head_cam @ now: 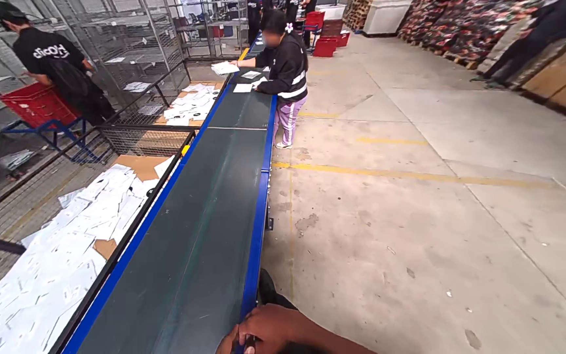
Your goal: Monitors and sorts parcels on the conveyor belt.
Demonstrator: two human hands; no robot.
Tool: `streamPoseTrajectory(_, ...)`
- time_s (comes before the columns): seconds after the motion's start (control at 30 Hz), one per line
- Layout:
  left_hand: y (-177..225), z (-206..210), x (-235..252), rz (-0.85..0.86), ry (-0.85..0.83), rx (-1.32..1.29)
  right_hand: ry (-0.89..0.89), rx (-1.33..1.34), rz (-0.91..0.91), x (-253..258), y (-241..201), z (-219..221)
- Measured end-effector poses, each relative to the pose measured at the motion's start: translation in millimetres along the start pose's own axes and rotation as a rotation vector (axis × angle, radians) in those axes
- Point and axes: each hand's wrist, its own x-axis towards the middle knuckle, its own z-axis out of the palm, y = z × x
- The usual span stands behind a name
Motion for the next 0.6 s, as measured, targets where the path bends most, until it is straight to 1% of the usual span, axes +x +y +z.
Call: streamPoseTrajectory(0.6, -0.2, 2.7, -5.1, -0.028, 0.023, 0.032, -0.056, -0.003, 0.009, 2.6, -3.1, -3.1)
